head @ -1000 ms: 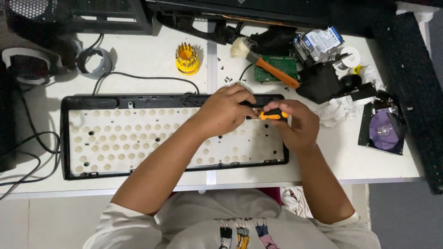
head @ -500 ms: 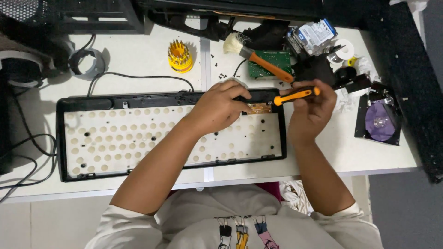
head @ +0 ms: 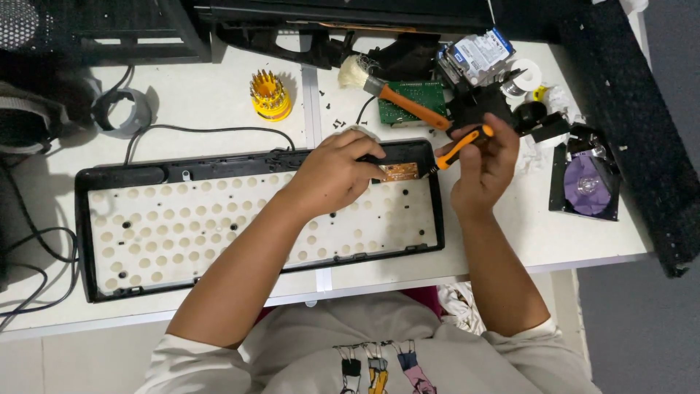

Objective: The person is disassembling a keyboard using a screwdriver, cleaning the components with a brush, and then reassembling the device.

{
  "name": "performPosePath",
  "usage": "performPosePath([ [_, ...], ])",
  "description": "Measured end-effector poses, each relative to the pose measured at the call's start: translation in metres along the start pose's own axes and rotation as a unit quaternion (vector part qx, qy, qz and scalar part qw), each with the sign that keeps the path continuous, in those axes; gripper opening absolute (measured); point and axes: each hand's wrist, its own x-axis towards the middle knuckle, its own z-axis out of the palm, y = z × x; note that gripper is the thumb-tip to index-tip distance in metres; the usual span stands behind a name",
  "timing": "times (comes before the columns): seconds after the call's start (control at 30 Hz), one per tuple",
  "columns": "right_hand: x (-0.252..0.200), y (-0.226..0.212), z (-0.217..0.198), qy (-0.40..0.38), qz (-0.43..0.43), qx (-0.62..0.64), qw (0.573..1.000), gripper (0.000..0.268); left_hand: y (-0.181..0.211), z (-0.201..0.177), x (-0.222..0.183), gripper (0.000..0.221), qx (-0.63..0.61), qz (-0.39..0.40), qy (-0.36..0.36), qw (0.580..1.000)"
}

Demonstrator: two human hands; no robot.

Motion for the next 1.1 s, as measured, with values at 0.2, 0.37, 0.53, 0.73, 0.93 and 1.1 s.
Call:
performPosePath([
  [0.2, -0.001, -0.006, 0.004, -0.040, 0.026, -0.004, 0.999, 0.040, 0.002, -0.002, 0.001, 0.024, -0.004, -0.006, -0.011, 1.000],
  [0.37, -0.008, -0.017, 0.021, -0.060, 0.021, 0.046, 0.997, 0.043, 0.001, -0.001, 0.001, 0.023, -0.002, -0.004, -0.002, 1.000],
  [0.53, -0.015, -0.017, 0.026, -0.102, 0.024, 0.092, 0.990, 0.043, 0.002, -0.003, 0.001, 0.021, -0.004, -0.002, -0.002, 1.000],
  [0.73, -0.011, -0.020, 0.025, -0.116, 0.007, 0.074, 0.991, 0.038, 0.002, -0.003, 0.001, 0.020, -0.003, -0.005, -0.004, 1.000],
  [0.93, -0.007, -0.022, 0.026, -0.131, -0.015, 0.062, 0.989, 0.037, 0.000, 0.001, 0.000, 0.020, -0.003, -0.010, 0.004, 1.000],
  [1.1, -0.008, -0.021, 0.025, -0.143, -0.024, 0.075, 0.986, 0.037, 0.002, 0.000, 0.000, 0.019, 0.009, -0.009, 0.005, 1.000],
])
